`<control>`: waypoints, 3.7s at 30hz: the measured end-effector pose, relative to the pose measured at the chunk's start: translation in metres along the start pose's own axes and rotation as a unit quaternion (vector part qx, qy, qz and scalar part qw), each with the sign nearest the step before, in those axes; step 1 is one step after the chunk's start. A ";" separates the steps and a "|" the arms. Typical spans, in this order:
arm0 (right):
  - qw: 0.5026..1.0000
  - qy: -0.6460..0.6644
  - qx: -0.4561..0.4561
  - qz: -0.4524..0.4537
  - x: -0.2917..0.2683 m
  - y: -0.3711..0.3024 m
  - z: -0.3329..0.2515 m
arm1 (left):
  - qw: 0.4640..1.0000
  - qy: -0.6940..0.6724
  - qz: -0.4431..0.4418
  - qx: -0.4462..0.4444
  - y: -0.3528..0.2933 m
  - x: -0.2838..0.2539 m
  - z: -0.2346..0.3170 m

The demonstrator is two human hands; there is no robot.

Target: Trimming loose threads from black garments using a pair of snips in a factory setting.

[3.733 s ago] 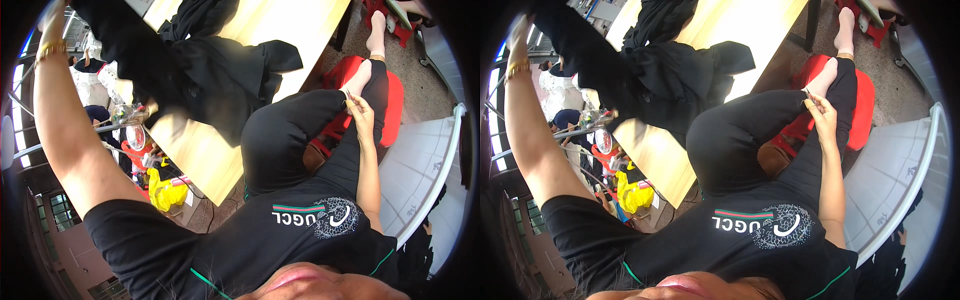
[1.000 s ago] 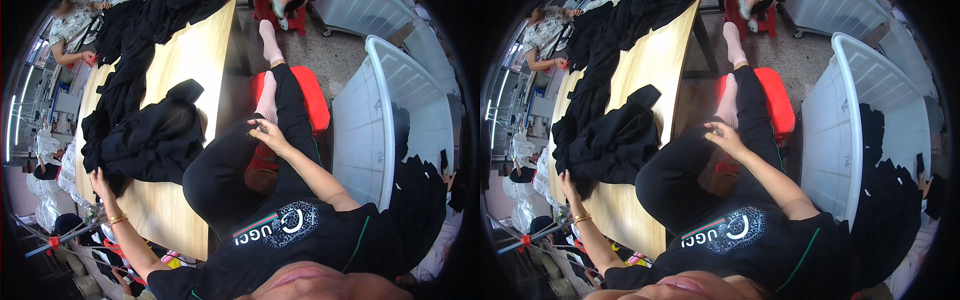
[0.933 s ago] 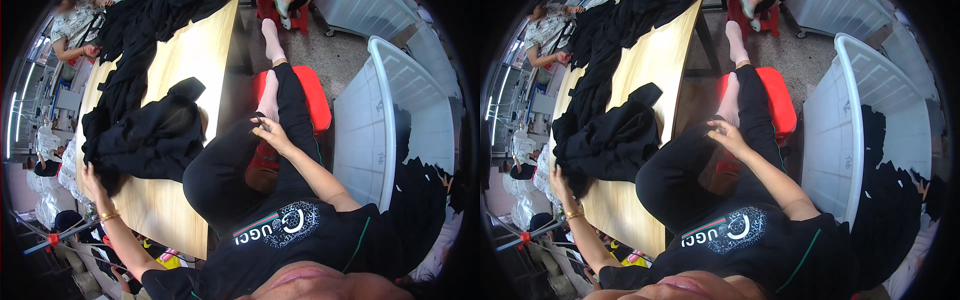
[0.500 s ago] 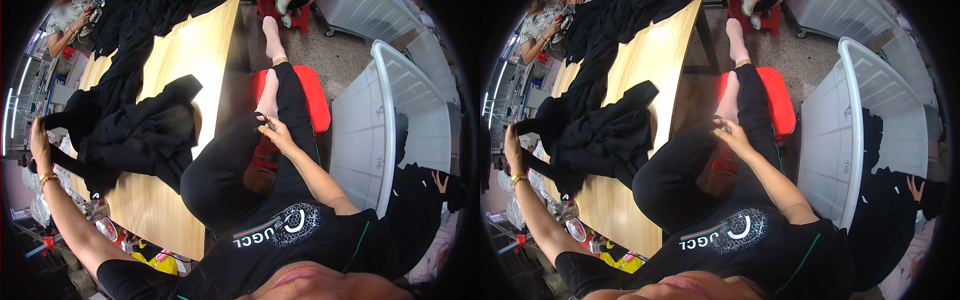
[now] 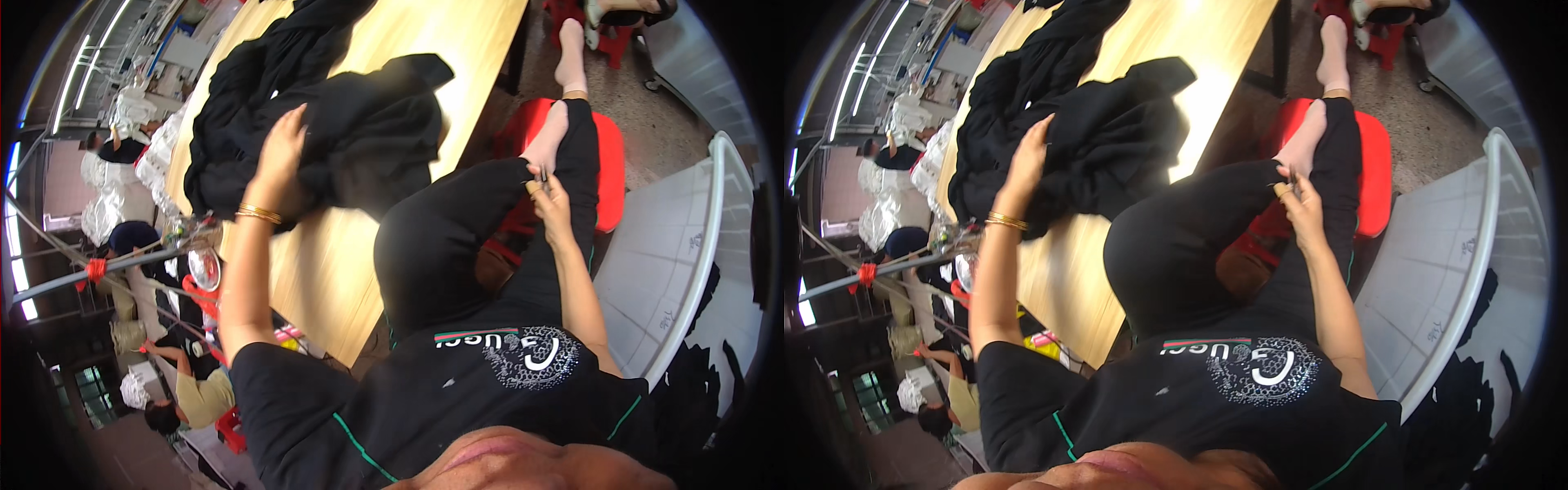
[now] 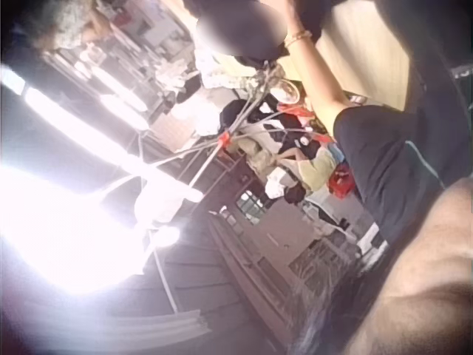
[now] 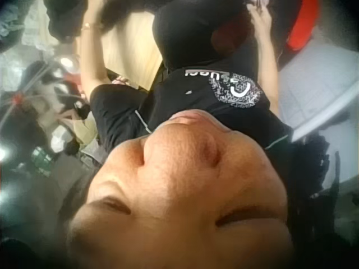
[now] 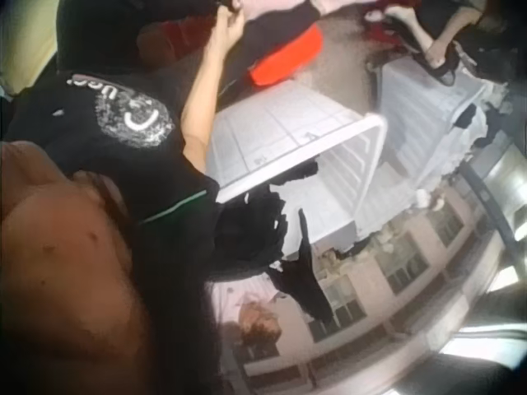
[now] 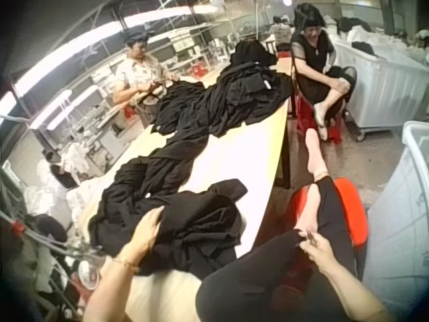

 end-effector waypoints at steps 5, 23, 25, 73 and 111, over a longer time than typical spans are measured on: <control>1.000 0.013 -0.002 -0.010 0.003 0.001 -0.005 | 0.983 0.164 0.073 -0.036 -0.046 0.004 0.058; 0.903 -0.187 -0.332 -0.197 0.152 -0.034 -0.130 | 0.986 -0.027 0.126 -0.106 -0.087 -0.038 0.196; 0.896 -0.204 -0.326 -0.221 0.156 -0.041 -0.126 | 0.986 -0.038 0.130 -0.100 -0.091 -0.037 0.194; 0.769 -0.225 -0.587 -0.114 0.140 -0.096 -0.184 | 0.747 -0.623 -0.017 -0.230 -0.025 -0.026 0.219; 0.815 -0.180 -0.524 -0.169 0.153 -0.098 -0.184 | 0.718 -0.638 -0.055 -0.273 -0.030 -0.037 0.193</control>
Point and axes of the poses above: each hand's wrist, its own y-axis towards the middle knuckle, its own x-axis out of the palm, z = x × y, the point moved 4 cm from there along y, towards the middle knuckle, and after that the axes turned 14 degrees about z, right-handed, at the moved point
